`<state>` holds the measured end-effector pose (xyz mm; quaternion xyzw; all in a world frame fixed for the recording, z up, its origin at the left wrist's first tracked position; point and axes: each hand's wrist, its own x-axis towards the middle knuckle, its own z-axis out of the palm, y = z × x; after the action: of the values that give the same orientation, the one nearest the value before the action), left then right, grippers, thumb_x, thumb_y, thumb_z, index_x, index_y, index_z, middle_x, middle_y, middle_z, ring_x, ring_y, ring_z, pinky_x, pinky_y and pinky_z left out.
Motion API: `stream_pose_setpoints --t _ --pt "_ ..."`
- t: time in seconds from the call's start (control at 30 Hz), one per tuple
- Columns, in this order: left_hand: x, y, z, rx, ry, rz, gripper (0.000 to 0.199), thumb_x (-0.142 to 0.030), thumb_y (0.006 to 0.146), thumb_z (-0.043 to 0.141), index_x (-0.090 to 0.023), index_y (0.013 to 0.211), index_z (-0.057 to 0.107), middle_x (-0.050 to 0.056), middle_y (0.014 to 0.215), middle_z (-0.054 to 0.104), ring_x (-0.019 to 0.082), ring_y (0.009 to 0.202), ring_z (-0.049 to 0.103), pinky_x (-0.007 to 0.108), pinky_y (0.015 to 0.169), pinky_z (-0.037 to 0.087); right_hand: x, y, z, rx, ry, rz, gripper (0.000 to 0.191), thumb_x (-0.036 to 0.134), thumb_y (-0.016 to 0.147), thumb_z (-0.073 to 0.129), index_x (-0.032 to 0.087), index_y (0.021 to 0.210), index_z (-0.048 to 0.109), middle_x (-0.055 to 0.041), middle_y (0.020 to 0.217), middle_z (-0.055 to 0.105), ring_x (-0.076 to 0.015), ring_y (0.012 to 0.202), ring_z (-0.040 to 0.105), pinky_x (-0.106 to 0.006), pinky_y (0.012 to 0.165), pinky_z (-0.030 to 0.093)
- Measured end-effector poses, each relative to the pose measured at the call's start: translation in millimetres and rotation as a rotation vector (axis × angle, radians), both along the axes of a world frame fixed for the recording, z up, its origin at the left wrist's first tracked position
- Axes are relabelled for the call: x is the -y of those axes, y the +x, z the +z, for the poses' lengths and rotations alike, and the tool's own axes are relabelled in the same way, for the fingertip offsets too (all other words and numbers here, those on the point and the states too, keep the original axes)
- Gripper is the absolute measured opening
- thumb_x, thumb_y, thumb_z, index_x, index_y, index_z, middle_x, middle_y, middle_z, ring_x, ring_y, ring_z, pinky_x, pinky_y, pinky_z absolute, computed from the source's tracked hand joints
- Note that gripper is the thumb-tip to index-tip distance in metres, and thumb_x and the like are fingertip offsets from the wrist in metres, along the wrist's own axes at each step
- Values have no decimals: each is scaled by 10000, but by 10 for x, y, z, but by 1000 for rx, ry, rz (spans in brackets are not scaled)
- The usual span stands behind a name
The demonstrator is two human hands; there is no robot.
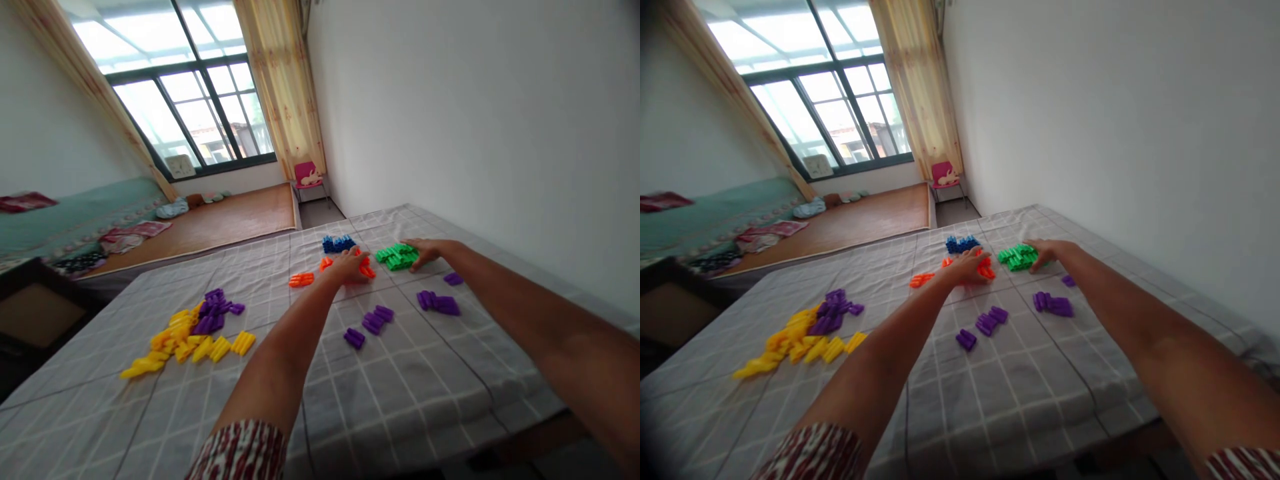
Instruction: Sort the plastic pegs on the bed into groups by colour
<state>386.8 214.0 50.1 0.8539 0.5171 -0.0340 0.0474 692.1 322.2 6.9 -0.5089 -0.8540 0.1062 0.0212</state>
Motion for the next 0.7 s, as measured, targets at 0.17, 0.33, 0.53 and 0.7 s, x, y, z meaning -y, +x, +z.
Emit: stream_pose_setpoints --t 0.17,0.33,0.53,0.7 --pt "94 -249 -23 -1 55 -60 618 -566 770 607 -381 1335 436 63 1391 407 274 1162 549 436 963 453 204 -522 101 -16 -86 140 1071 547 489 788 187 1435 437 -163 1404 496 -347 1266 478 -437 1035 393" --pt "424 -866 -5 -38 104 -57 569 -498 773 622 -346 1300 473 74 1392 420 297 1151 540 463 937 462 469 -1330 68 -144 -9 279 866 502 537 771 209 1322 553 -98 1272 599 -306 1170 541 -380 990 427" --pt "941 -1987 -60 71 149 80 485 -351 770 624 -277 1238 520 66 1349 467 245 1188 520 374 980 455 718 -2585 -116 -237 80 366 775 439 557 772 229 1277 578 -74 1222 613 -283 1107 567 -375 954 443" --pt "1318 -2773 -155 214 270 261 388 -235 738 627 -233 1124 585 71 1281 515 218 1163 532 341 993 453 997 -3587 -117 -255 80 372 637 426 580 774 240 1173 633 -73 1183 622 -275 1110 563 -345 939 450"
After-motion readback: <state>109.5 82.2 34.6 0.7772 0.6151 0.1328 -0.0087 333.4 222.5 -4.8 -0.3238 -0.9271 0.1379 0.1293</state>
